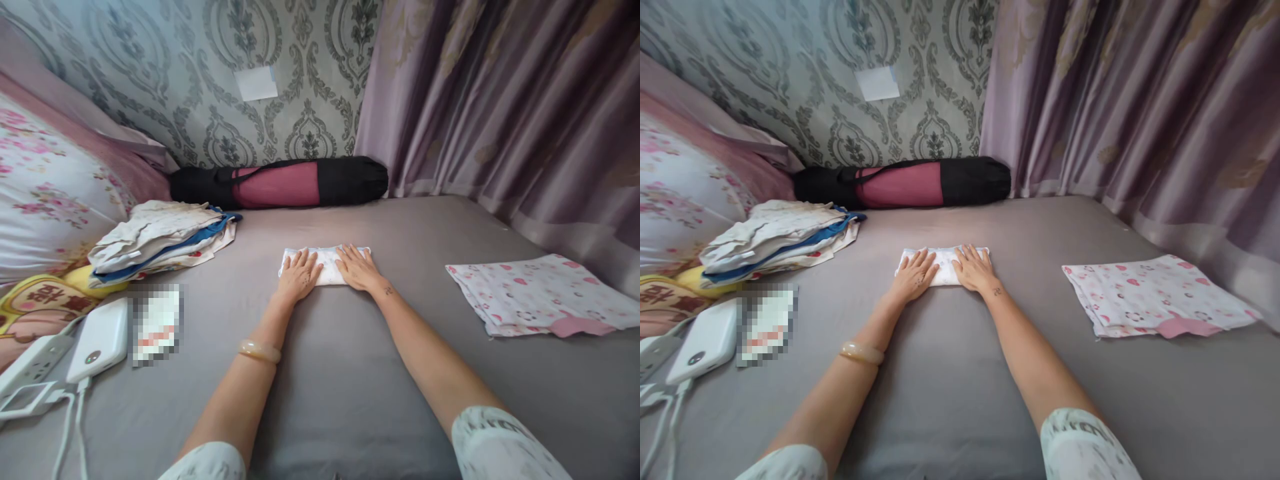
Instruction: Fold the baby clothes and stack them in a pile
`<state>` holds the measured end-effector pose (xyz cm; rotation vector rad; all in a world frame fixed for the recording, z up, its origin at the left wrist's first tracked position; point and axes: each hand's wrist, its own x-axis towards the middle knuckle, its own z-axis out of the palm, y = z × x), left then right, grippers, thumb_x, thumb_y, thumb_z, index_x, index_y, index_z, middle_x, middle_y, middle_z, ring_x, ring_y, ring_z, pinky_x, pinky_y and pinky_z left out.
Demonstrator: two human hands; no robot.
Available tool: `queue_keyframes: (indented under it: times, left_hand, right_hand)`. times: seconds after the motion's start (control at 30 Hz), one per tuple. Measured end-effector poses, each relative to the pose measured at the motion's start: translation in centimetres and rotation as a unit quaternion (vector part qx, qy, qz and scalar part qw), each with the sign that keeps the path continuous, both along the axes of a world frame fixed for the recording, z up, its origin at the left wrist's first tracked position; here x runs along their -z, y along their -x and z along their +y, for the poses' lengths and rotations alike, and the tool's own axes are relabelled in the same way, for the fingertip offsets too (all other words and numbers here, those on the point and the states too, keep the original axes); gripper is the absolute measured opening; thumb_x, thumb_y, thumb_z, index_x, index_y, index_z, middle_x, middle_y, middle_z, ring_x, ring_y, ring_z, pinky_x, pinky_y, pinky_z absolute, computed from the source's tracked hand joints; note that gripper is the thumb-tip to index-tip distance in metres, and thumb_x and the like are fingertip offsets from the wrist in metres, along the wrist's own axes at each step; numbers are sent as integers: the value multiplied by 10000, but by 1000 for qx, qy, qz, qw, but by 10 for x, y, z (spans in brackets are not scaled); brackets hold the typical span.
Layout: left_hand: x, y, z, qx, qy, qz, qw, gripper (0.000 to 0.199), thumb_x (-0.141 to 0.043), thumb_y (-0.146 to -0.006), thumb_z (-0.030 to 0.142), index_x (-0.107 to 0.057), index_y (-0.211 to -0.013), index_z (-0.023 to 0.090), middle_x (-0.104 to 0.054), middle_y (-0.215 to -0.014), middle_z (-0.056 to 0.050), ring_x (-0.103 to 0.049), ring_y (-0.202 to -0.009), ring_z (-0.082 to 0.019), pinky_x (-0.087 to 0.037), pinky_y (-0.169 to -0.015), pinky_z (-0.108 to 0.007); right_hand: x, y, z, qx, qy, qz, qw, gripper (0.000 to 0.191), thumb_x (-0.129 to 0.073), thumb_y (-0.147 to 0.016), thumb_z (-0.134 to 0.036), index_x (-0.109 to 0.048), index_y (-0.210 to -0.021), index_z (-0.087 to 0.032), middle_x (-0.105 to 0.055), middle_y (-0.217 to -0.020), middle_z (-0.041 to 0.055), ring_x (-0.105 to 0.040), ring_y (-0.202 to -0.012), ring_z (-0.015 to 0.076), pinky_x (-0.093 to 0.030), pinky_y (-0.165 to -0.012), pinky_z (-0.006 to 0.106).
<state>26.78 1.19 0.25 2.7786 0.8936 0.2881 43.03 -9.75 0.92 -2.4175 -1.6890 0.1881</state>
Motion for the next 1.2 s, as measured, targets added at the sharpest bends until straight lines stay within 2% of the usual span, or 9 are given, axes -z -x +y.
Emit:
queue_keyframes:
  times: [0.1, 0.23, 0.33, 0.6, 0.73, 0.83, 0.93, 1.07, 1.2]
  left_hand:
    - [2, -1, 3, -4, 5, 11, 1000, 533, -296, -981, 462, -427, -1434, 214, -321, -1551, -130, -248, -1447, -300, -157, -1160, -538]
    - [-8, -6, 14, 7, 39, 26, 999, 496, -348, -967, 473, -475, -1387, 242, -376, -1525, -123, -307, -1423, -300, -199, -1140, -557]
    - [-13, -10, 27, 7, 29, -3, 1000, 486, -349, -969, 450, -490, -1373, 219, -414, -1500, -134, -313, -1422, -289, -191, -1149, -543]
    - [11, -9, 46, -3, 22, 31, 999, 585, -291, -969, 486, -390, -1448, 164, -353, -1532, -149, -226, -1453, -297, -158, -1158, -537]
    - [5, -10, 62, 7, 23, 43, 999, 460, -332, -963, 371, -466, -1378, 226, -460, -1470, -120, -392, -1369, -287, -202, -1124, -578]
    - [-6, -13, 82, 14, 7, 67, 998, 395, -421, -882, 222, -580, -1243, 239, -609, -1313, -103, -555, -1205, -248, -345, -1070, -483]
    - [-16, -17, 99, 11, 3, 91, 996, 348, -503, -791, 208, -672, -1096, 205, -674, -1167, -111, -626, -1068, -244, -453, -960, -365]
    - [-25, -22, 108, 5, 52, 118, 992, 306, -561, -743, 222, -700, -1011, 169, -710, -1051, -98, -658, -952, -221, -494, -827, -267]
    - [-28, -26, 107, 1, 74, 133, 988, 312, -552, -742, 206, -686, -1014, 132, -721, -997, -93, -662, -890, -196, -494, -752, -233]
  right_hand:
    - [-1, -1, 1, -2, 8, 8, 1000, 598, -159, -1000, -430, -282, -1519, -160, -245, -1583, 91, -152, -1469, 252, -80, -1169, 534]
    - [-6, -4, 0, 2, 7, 23, 1000, 597, -152, -999, -433, -289, -1517, -168, -242, -1584, 90, -148, -1471, 236, -91, -1172, 518]
    - [-6, -8, -2, 31, -10, 8, 999, 599, -170, -999, -426, -296, -1513, -144, -220, -1590, 107, -130, -1474, 233, -76, -1179, 496]
    - [4, -17, -1, 49, 7, 11, 999, 605, -207, -1002, -427, -299, -1507, -107, -243, -1582, 116, -162, -1464, 259, -102, -1175, 495]
    - [2, -21, 0, 44, -26, 4, 999, 535, -251, -997, -356, -408, -1453, -124, -382, -1521, 116, -298, -1407, 264, -177, -1151, 466]
    - [2, -26, 0, 41, -56, -3, 998, 463, -271, -979, -223, -526, -1363, -175, -528, -1411, 96, -443, -1297, 240, -208, -1128, 431]
    - [3, -32, 0, 42, -68, -8, 997, 507, -284, -923, -73, -570, -1316, -219, -592, -1337, 70, -493, -1232, 222, -183, -1125, 422]
    - [6, -37, 1, 39, -77, -30, 996, 522, -305, -901, -22, -595, -1278, -238, -616, -1280, 69, -487, -1203, 220, -131, -1126, 439]
    - [5, -40, 1, 40, -79, -60, 994, 479, -323, -909, -23, -601, -1252, -210, -624, -1201, 91, -470, -1153, 232, -186, -1083, 425]
